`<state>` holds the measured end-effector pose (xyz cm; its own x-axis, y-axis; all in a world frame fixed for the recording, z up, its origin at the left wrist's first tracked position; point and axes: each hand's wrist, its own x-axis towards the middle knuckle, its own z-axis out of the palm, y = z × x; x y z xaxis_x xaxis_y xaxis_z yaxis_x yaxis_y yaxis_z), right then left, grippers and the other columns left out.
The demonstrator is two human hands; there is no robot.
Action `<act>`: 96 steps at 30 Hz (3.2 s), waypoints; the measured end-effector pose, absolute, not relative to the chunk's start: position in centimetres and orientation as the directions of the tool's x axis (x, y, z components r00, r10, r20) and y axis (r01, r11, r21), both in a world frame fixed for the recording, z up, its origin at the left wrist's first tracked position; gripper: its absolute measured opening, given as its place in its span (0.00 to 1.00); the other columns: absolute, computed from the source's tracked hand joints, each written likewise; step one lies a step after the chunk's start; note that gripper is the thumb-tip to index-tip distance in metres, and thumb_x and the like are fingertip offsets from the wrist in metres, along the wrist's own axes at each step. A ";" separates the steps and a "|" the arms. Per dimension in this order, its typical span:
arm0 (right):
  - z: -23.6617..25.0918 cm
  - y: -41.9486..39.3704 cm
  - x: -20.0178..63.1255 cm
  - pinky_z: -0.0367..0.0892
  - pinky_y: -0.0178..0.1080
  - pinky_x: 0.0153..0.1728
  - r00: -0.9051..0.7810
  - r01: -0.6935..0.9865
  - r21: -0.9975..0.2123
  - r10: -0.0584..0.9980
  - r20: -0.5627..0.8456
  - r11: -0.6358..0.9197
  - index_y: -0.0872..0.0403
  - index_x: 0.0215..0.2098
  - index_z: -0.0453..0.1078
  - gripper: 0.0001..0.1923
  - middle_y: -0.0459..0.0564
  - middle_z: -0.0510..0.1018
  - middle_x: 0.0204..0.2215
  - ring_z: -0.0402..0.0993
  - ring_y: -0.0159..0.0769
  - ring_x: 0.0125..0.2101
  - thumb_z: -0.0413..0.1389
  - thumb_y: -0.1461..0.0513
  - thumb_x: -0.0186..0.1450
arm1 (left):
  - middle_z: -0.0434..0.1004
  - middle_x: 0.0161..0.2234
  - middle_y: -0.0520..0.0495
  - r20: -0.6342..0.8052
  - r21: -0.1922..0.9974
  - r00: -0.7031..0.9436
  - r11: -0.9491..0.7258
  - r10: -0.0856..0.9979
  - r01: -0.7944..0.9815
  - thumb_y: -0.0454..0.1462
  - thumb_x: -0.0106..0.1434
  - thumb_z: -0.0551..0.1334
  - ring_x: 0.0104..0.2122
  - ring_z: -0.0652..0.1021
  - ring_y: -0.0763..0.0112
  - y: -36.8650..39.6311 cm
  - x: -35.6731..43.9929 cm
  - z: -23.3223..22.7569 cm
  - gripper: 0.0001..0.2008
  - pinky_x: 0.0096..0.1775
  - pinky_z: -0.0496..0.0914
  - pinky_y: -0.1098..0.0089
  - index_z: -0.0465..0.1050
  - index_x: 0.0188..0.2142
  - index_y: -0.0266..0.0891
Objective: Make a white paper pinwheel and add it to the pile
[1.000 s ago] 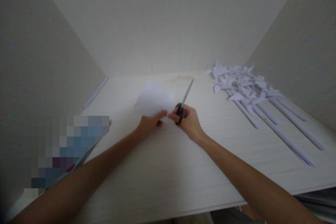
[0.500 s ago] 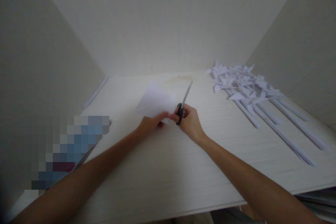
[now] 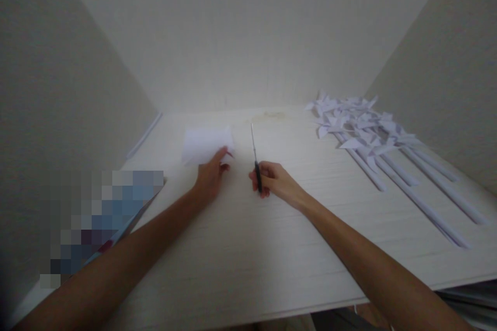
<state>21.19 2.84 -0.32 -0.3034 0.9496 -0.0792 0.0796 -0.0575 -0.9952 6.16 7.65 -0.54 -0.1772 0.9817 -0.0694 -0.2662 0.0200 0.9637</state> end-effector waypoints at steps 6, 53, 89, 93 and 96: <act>0.6 2.2 21.3 0.45 0.29 0.10 -0.390 0.294 -0.954 0.903 -0.181 -0.064 0.56 0.18 0.59 0.21 0.41 0.64 0.12 0.52 0.21 0.09 0.50 0.48 0.57 | 0.72 0.26 0.50 -0.042 0.917 -0.092 0.001 0.995 -0.400 0.39 0.50 0.59 0.27 0.74 0.76 7.9 6.0 -0.5 0.07 0.23 0.64 0.78 0.68 0.27 0.36; -0.4 2.6 21.4 0.48 0.31 0.15 -0.408 0.414 -0.910 0.897 -0.170 0.016 0.55 0.13 0.58 0.22 0.41 0.61 0.09 0.54 0.24 0.12 0.51 0.48 0.56 | 0.72 0.23 0.51 -0.051 0.904 -0.065 0.018 0.997 -0.428 0.37 0.50 0.59 0.23 0.74 0.76 7.8 5.9 -0.4 0.06 0.22 0.64 0.77 0.68 0.26 0.35; -0.7 2.9 20.8 0.49 0.26 0.11 0.116 -0.339 -0.940 0.993 -0.007 0.033 0.56 0.24 0.66 0.11 0.39 0.67 0.17 0.56 0.18 0.13 0.62 0.62 0.46 | 0.73 0.23 0.49 0.063 0.998 0.387 -0.061 0.920 -0.018 0.40 0.53 0.58 0.21 0.73 0.76 6.0 6.6 -0.4 0.09 0.21 0.66 0.77 0.68 0.25 0.35; -0.9 2.9 20.6 0.49 0.26 0.11 0.133 -0.316 -0.948 0.991 -0.007 0.036 0.55 0.23 0.64 0.12 0.36 0.61 0.12 0.55 0.19 0.12 0.63 0.64 0.45 | 0.73 0.24 0.49 0.022 0.999 0.475 -0.033 0.879 0.015 0.40 0.52 0.58 0.22 0.73 0.75 6.0 6.7 -0.7 0.08 0.21 0.68 0.76 0.69 0.27 0.35; -0.9 3.1 20.7 0.48 0.25 0.10 0.187 -0.358 -0.931 0.982 0.005 0.073 0.55 0.23 0.64 0.12 0.36 0.61 0.13 0.54 0.18 0.11 0.63 0.65 0.44 | 0.76 0.29 0.46 -0.016 0.999 0.494 0.029 0.869 -0.020 0.40 0.50 0.61 0.26 0.75 0.72 6.1 6.6 -0.8 0.10 0.23 0.69 0.74 0.70 0.29 0.35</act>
